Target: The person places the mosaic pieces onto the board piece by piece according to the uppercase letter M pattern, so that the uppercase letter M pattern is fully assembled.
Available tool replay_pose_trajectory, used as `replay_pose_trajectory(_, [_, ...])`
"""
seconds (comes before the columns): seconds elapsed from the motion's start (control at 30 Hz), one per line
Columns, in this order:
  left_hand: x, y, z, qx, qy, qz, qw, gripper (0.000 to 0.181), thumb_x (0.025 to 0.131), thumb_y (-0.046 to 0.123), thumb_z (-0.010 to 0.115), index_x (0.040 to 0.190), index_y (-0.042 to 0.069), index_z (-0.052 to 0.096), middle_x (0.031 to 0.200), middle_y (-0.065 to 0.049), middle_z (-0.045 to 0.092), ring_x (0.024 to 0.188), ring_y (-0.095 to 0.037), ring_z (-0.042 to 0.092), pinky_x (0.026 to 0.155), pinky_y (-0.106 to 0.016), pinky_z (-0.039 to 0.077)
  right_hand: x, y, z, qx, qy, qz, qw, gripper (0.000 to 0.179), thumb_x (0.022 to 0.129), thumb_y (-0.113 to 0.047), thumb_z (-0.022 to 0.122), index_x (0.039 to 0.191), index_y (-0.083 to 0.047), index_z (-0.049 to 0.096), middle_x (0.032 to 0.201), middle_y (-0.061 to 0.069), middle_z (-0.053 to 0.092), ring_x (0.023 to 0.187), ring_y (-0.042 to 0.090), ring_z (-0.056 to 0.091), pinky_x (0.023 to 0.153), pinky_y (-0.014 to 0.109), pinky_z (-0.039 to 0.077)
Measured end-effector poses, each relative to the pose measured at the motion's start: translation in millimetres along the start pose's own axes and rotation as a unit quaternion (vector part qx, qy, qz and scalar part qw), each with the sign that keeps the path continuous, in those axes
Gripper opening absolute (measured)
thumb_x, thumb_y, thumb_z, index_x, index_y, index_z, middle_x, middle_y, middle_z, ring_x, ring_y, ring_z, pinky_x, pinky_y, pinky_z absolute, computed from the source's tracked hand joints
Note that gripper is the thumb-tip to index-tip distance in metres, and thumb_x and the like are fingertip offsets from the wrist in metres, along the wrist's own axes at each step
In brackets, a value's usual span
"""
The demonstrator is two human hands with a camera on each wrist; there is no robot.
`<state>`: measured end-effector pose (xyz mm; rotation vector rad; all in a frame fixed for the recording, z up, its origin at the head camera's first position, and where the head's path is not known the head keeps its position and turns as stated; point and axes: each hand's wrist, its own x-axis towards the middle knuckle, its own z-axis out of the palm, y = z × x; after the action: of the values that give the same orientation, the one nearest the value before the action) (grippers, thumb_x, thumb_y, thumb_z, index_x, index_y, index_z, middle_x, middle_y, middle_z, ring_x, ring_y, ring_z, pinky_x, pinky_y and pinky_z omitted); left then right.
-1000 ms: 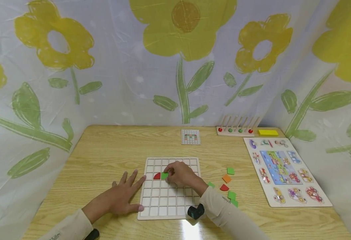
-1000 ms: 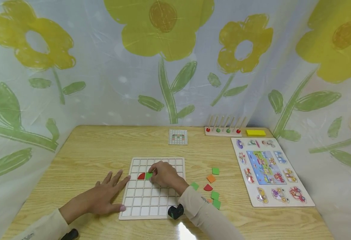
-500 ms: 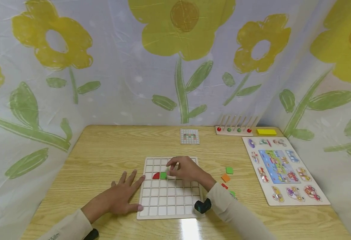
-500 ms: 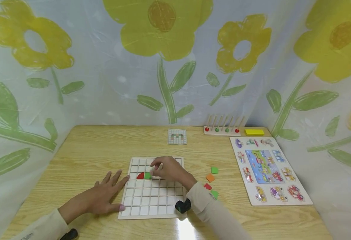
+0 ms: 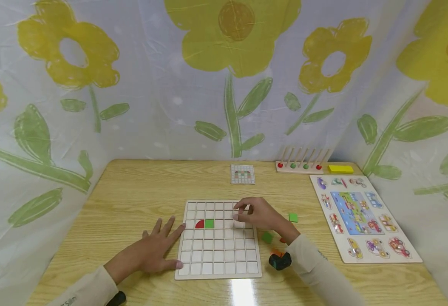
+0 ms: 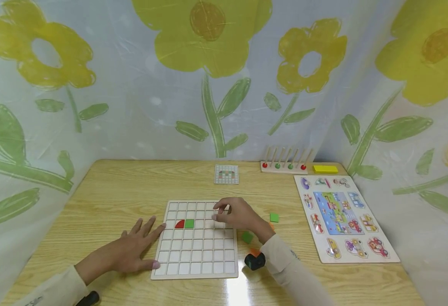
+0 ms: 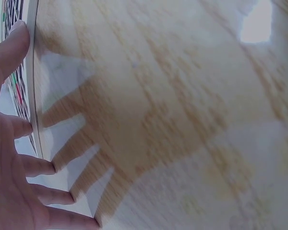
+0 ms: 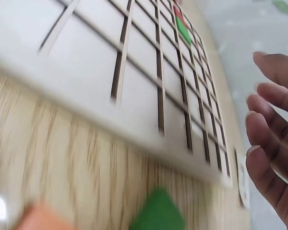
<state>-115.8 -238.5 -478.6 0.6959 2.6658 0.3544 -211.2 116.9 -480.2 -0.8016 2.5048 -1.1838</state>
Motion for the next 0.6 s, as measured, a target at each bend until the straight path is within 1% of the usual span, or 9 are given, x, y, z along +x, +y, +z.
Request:
replay_pose_trajectory(0.17, [0.0,0.1,0.3,0.0,-0.002,-0.002,1.0,0.105,0.086,0.075,0.057,0.161,0.012,0.021,0.163,-0.033,0.014,0.14,-0.068,0.016,0.089,-0.087,0.028,-16.1,11.6,-14.7,-0.008,0.012,0.003,0.9999,0.028,0.095,-0.029,0.072,0.113,-0.008,0.073,0.094,-0.002,0.068,0.057,0.008,0.054,0.052,0.024,0.045])
replay_pose_trajectory(0.43, [1.0,-1.4,1.5,-0.003,-0.003,-0.002,1.0,0.104,0.086,0.075,0.056,0.162,0.013,0.02,0.163,-0.032,0.013,0.141,-0.068,0.015,0.09,-0.087,0.028,-40.9,30.4,-31.3,-0.021,0.034,0.018,0.9991,0.025,0.094,-0.024,0.072,0.113,-0.008,0.073,0.094,-0.002,0.069,0.064,0.014,0.059,0.055,0.026,0.05])
replay_pose_trajectory(0.5, [0.8,-2.0,1.4,-0.003,-0.001,0.002,1.0,0.103,0.087,0.074,0.056,0.161,0.012,0.02,0.163,-0.033,0.013,0.141,-0.068,0.015,0.09,-0.088,0.028,-46.2,34.7,-34.4,-0.023,0.037,0.018,0.9989,0.026,0.094,-0.024,0.072,0.114,-0.007,0.073,0.095,-0.001,0.069,0.064,0.014,0.059,0.055,0.026,0.05])
replay_pose_trajectory(0.6, [0.9,-2.6,1.6,-0.002,0.003,0.005,1.0,0.102,0.087,0.074,0.057,0.161,0.013,0.02,0.163,-0.033,0.013,0.14,-0.069,0.014,0.089,-0.088,0.027,-54.7,40.9,-39.2,-0.031,0.04,0.022,0.9985,0.028,0.095,-0.028,0.072,0.115,-0.007,0.073,0.095,-0.001,0.07,0.063,0.012,0.059,0.054,0.026,0.05])
